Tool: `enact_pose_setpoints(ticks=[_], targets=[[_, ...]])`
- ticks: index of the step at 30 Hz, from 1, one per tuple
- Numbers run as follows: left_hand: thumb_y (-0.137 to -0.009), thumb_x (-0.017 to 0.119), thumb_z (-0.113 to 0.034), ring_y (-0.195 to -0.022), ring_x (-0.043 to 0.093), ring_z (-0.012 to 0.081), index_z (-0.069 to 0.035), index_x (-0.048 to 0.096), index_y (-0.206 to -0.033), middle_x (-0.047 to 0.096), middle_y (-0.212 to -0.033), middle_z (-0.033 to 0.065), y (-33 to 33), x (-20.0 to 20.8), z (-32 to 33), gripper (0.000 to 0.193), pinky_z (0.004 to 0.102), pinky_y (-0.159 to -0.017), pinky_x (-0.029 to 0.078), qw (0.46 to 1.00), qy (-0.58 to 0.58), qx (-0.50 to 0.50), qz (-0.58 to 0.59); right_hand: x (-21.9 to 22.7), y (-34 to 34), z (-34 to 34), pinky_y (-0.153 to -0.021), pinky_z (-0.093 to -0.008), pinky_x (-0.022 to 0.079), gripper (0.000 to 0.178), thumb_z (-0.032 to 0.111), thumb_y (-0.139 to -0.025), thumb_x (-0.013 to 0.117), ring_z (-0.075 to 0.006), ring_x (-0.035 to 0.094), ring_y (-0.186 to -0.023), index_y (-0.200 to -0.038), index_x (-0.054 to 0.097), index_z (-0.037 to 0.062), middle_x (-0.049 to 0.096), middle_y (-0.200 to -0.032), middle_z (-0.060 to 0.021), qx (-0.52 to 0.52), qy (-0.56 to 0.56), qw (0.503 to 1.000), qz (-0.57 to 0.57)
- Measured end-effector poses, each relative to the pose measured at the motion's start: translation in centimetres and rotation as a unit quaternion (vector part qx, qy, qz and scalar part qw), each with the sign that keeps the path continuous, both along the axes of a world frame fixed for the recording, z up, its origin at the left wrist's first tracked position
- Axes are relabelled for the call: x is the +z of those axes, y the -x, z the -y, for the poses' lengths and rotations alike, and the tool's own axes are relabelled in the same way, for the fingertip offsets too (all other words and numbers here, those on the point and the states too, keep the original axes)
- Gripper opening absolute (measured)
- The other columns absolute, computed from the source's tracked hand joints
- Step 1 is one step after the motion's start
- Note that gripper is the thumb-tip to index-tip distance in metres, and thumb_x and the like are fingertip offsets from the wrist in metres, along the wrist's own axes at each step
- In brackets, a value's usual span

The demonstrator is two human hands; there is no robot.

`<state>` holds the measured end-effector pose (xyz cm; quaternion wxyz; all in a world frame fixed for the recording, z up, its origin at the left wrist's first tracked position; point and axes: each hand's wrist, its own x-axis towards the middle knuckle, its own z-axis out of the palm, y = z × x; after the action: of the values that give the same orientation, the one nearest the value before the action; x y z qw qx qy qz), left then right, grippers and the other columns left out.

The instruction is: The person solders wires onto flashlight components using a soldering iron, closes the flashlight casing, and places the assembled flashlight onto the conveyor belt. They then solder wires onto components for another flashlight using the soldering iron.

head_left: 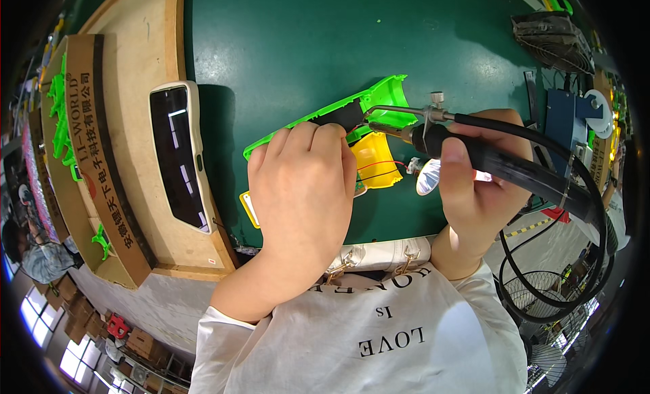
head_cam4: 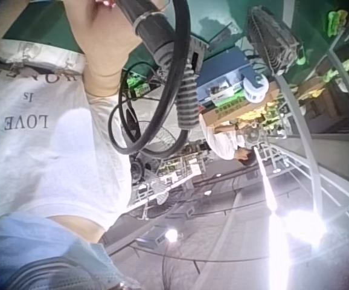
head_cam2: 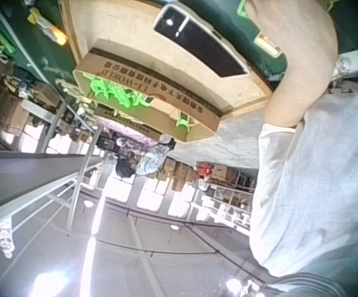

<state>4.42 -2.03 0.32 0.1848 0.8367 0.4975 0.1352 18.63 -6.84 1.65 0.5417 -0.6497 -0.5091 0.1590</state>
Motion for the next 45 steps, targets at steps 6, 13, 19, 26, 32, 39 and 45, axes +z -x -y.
enact_pose_setpoints(ticks=[6,13,19,26,32,39,45], targets=[[-0.068,0.058,-0.006,-0.066,0.053,0.0243,-0.005,0.058,-0.074,0.055,-0.069,0.0066,0.0,0.2,-0.1,0.006,0.0344,-0.061,0.038,1.0,0.0,0.003,-0.001,0.2,-0.6,0.2,-0.047,-0.0153,0.034,0.02,0.011,-0.068,0.066,-0.0039,0.043,-0.052,-0.079,0.054,-0.0021,0.053,-0.071,-0.003,-0.022,-0.056,0.998,-0.035],[-0.067,0.059,-0.005,-0.066,0.053,0.0237,-0.005,0.058,-0.073,0.055,-0.068,0.0064,-0.1,0.0,0.0,0.006,0.0343,-0.06,0.038,1.0,-0.004,0.002,0.004,-0.1,-2.2,-0.6,-0.04,-0.0151,0.029,0.014,0.01,-0.078,0.056,-0.0049,0.04,-0.042,-0.084,0.054,-0.0023,0.055,-0.061,-0.0059,-0.223,-0.109,0.962,-0.11],[-0.067,0.059,-0.005,-0.065,0.053,0.0234,-0.006,0.058,-0.072,0.055,-0.068,0.0062,0.0,-0.1,0.1,0.006,0.0341,-0.059,0.038,1.0,-0.009,0.004,0.012,-1.1,-2.7,-0.4,-0.04,-0.0156,0.03,0.014,0.011,-0.08,0.055,-0.0056,0.043,-0.044,-0.087,0.055,-0.0016,0.055,-0.058,-0.0049,-0.204,-0.075,0.971,-0.099],[-0.067,0.059,-0.005,-0.065,0.053,0.0234,-0.006,0.058,-0.073,0.055,-0.068,0.0061,0.0,0.0,0.1,0.006,0.0342,-0.06,0.038,1.0,-0.004,0.001,0.008,-1.2,-2.4,-0.4,-0.04,-0.0163,0.031,0.013,0.009,-0.08,0.055,-0.0063,0.044,-0.044,-0.085,0.054,-0.0031,0.055,-0.06,-0.0066,-0.187,-0.08,0.972,-0.116],[-0.067,0.059,-0.005,-0.065,0.053,0.0233,-0.006,0.058,-0.073,0.055,-0.068,0.0059,0.0,0.1,0.0,0.006,0.0342,-0.06,0.038,1.0,-0.005,0.003,0.011,-1.4,-2.4,-0.6,-0.041,-0.0165,0.031,0.013,0.009,-0.08,0.053,-0.0066,0.043,-0.045,-0.086,0.054,-0.0029,0.054,-0.059,-0.0063,-0.192,-0.078,0.972,-0.108],[-0.066,0.059,-0.005,-0.065,0.053,0.0232,-0.005,0.058,-0.073,0.056,-0.068,0.0061,0.4,-0.1,0.1,0.007,0.0336,-0.061,0.038,1.0,-0.011,0.003,0.009,-1.5,-2.3,-0.9,-0.044,-0.0171,0.03,0.014,0.01,-0.081,0.053,-0.0063,0.04,-0.046,-0.088,0.054,-0.0015,0.051,-0.058,-0.0044,-0.182,-0.084,0.972,-0.122],[-0.069,0.059,-0.007,-0.067,0.053,0.0251,-0.004,0.057,-0.08,0.056,-0.069,0.0083,1.2,0.8,-0.7,0.011,0.035,-0.061,0.04,0.999,-0.022,0.007,0.044,-1.7,-2.5,-1.0,-0.045,-0.0172,0.03,0.015,0.013,-0.081,0.054,-0.0063,0.041,-0.048,-0.088,0.053,-0.0004,0.05,-0.059,-0.0047,-0.19,-0.095,0.966,-0.144]])
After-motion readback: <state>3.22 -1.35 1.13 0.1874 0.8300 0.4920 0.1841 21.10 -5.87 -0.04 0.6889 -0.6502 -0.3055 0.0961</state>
